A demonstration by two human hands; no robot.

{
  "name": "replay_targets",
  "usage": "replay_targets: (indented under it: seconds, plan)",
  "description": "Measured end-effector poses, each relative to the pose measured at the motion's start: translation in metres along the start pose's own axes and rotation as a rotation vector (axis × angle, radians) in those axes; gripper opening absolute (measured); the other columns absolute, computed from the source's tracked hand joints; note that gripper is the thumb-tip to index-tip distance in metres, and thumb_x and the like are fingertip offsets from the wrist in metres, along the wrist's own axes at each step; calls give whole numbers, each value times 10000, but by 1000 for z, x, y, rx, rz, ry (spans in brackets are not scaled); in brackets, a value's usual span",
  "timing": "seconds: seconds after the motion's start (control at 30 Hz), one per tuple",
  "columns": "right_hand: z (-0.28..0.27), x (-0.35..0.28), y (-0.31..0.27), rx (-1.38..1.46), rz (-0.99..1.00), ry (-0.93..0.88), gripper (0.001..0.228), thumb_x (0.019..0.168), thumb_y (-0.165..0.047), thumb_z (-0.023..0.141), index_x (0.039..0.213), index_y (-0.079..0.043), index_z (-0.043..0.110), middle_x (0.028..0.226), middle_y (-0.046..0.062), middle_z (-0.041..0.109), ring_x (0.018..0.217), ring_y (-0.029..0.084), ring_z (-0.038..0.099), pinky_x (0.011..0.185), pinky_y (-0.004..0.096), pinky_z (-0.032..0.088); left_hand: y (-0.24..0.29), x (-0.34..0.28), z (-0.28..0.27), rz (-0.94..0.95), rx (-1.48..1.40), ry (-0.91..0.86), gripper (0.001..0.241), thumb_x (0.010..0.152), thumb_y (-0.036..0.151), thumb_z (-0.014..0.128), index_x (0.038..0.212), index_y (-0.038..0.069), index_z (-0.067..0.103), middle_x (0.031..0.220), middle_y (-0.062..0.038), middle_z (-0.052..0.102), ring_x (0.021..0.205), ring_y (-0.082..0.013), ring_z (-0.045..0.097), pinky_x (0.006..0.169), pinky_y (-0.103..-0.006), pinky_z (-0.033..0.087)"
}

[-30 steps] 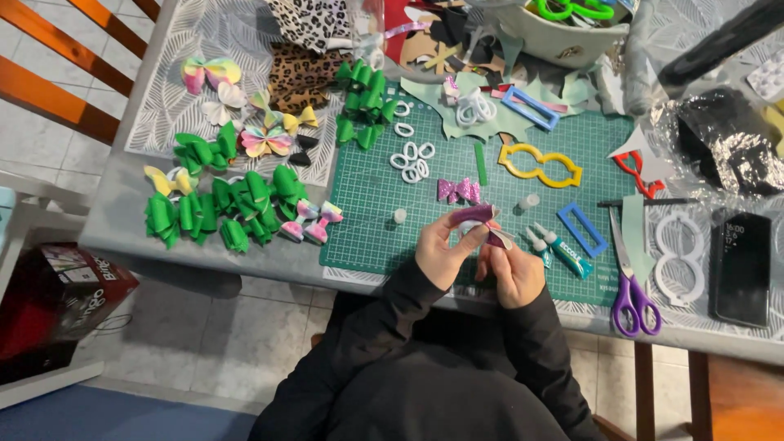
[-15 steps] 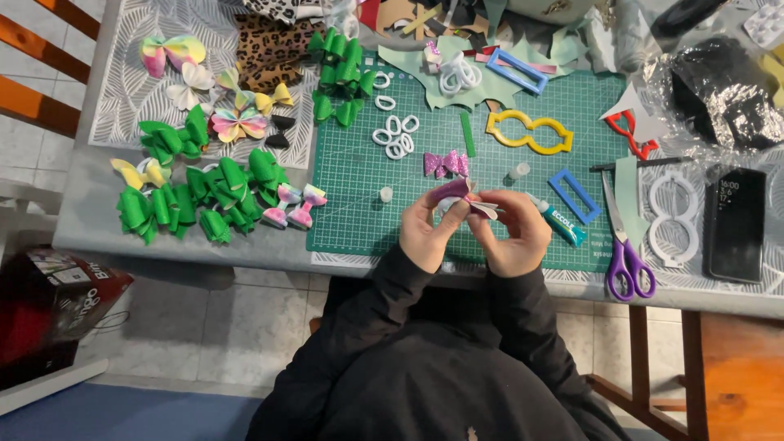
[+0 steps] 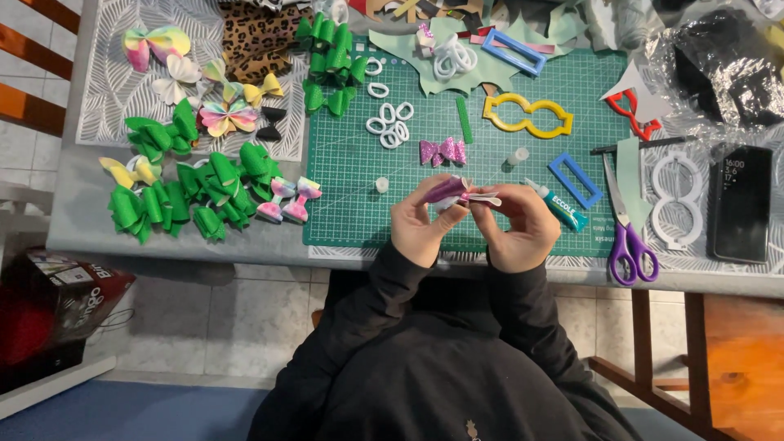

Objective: Assembling and gluing fabric and glittery material to create small hair bows.

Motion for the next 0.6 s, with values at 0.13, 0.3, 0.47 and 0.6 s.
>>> replay_targets:
  seconds: [0.13, 0.3, 0.47, 0.6]
  plan:
    - [-2, -2, -2, -36, -7, 19, 272, 924, 97, 776, 1156, 54, 641, 1134, 136, 690, 1049, 201, 722, 921, 327, 637, 14, 1, 4, 22, -27, -53, 386, 973, 140, 789, 1300, -13, 653, 1268, -89, 711, 1208, -165, 663, 1104, -332, 516]
    - [-2, -3, -8, -83, -28, 1, 281, 906, 125, 778, 1144, 48, 649, 1117, 124, 699, 1049, 199, 730, 950, 331, 633, 10, 1, 4, -32, -91, -52, 338, 981, 90, 762, 1288, 4, 650, 1211, -92, 721, 1168, -171, 682, 1070, -338, 544]
    - [-3, -6, -4, -70, -30, -37, 299, 910, 105, 774, 1172, 47, 641, 1139, 131, 685, 1071, 201, 724, 963, 333, 623, 21, -1, 7, 55, -41, -50, 260, 993, 65, 748, 1236, 17, 668, 1236, -74, 677, 1166, -171, 675, 1053, -332, 549]
    - [-7, -11, 12, 210, 52, -155, 395, 1010, -185, 742, 1286, 47, 580, 1270, 132, 623, 1199, 216, 683, 1054, 362, 591, 25, 0, 4, 85, 41, -65, 220, 993, 84, 759, 1198, 26, 705, 1226, -71, 676, 1214, -171, 634, 1053, -332, 538]
Point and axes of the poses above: each hand's wrist, its own x-axis towards the middle knuckle, its own z-axis out of the palm, y = z × x, the point moved 5 cm from there along x, towards the middle knuckle
